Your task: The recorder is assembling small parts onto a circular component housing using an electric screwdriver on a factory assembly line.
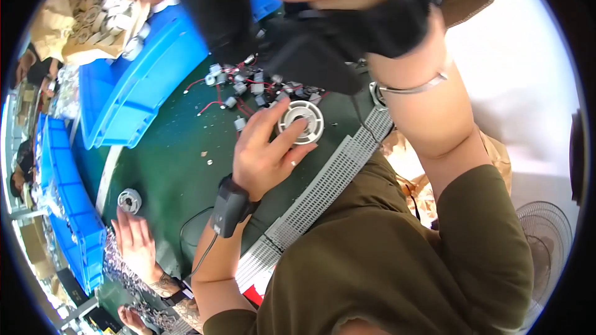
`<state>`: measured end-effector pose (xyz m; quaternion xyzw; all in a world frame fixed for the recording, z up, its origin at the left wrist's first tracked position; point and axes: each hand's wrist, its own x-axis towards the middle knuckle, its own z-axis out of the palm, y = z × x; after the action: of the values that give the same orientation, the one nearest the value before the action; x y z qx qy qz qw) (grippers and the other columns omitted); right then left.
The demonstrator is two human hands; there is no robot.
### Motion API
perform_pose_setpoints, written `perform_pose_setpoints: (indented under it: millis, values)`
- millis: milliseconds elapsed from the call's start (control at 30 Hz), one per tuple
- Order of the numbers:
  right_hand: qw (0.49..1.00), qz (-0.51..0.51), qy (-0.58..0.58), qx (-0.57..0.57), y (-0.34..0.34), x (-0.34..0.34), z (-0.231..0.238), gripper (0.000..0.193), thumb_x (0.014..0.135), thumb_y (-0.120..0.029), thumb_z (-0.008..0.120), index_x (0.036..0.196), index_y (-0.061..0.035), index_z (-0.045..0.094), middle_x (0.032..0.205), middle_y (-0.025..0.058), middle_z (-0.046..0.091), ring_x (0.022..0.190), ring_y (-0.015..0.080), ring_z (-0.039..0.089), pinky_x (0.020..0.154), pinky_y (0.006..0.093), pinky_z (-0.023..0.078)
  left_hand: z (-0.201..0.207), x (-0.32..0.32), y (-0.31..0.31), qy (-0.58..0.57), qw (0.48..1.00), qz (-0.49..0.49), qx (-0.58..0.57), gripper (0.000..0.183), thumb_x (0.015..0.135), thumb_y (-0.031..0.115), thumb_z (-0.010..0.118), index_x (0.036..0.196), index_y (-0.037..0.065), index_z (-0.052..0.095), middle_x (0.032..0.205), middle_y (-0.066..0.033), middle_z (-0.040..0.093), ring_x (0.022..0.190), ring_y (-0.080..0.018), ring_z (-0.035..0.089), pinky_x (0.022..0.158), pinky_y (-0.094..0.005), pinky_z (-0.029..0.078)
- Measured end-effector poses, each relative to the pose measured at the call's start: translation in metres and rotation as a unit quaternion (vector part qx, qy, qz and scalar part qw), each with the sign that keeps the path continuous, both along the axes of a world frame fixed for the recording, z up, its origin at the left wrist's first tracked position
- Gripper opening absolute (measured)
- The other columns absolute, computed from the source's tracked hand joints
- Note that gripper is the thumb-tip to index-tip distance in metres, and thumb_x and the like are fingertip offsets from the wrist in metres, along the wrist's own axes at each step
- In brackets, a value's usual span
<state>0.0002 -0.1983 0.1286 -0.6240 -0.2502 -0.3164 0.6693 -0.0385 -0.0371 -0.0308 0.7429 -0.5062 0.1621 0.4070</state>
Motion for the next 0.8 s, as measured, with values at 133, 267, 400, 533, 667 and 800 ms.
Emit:
perform_pose_setpoints:
  millis: [133,267,400,533,667,800]
  values:
    - [0.992,0.106,0.012,0.06,-0.061,-0.036,-0.002,0.049,0.075,-0.001,0.063,0.119,0.0059,0.044,0.086,0.0115,0.061,0.073,0.0167,0.06,0.065,0.0274,0.049,0.002,0.0,0.005,0.014,0.999,0.017,0.025,0.041,0.057,0.012,0.083,0.095,0.006,0.068,0.113,-0.0197,0.059,0.088,-0.0316,0.062,0.073,-0.0367,0.053]
    - [0.999,0.015,-0.009,0.05,-0.08,-0.039,-0.033,0.043,0.072,0.003,0.062,0.111,0.0065,0.047,0.069,0.008,0.059,0.056,0.0149,0.057,0.052,0.0257,0.046,0.001,0.001,0.008,0.022,0.999,0.017,0.041,0.042,0.056,0.013,0.083,0.094,0.005,0.067,0.114,-0.0212,0.059,0.089,-0.0316,0.063,0.072,-0.0362,0.053]
    - [0.987,0.079,-0.126,0.057,-0.111,-0.028,-0.063,0.04,0.072,0.003,0.064,0.109,0.0046,0.05,0.07,0.008,0.06,0.056,0.0147,0.057,0.054,0.0259,0.046,-0.001,0.001,0.008,0.024,0.998,0.015,0.048,0.041,0.058,0.015,0.083,0.094,0.005,0.067,0.116,-0.0211,0.058,0.091,-0.0325,0.062,0.073,-0.0362,0.052]
    - [0.99,0.043,-0.125,0.051,-0.116,-0.03,-0.069,0.039,0.072,0.003,0.065,0.108,0.0048,0.05,0.07,0.0082,0.06,0.056,0.0146,0.057,0.054,0.0261,0.047,-0.002,-0.002,0.009,0.027,0.998,0.026,0.059,0.041,0.058,0.016,0.083,0.094,0.004,0.067,0.117,-0.0222,0.057,0.094,-0.0333,0.062,0.076,-0.0364,0.052]
    - [0.992,0.028,-0.12,0.043,-0.118,-0.032,-0.072,0.039,0.072,0.004,0.065,0.108,0.0051,0.05,0.07,0.0087,0.06,0.057,0.0145,0.057,0.054,0.0262,0.047,-0.002,-0.001,0.008,0.027,0.997,0.02,0.063,0.041,0.059,0.016,0.083,0.095,0.004,0.067,0.118,-0.0229,0.057,0.095,-0.0341,0.062,0.076,-0.0365,0.051]
    - [0.985,-0.107,0.097,0.095,-0.104,-0.05,-0.06,0.039,0.072,0.004,0.064,0.108,0.0052,0.05,0.069,0.0093,0.06,0.056,0.0146,0.056,0.054,0.0264,0.047,-0.001,-0.002,0.008,0.032,0.998,0.02,0.06,0.041,0.06,0.015,0.082,0.095,0.003,0.067,0.118,-0.0234,0.057,0.096,-0.035,0.061,0.077,-0.037,0.051]
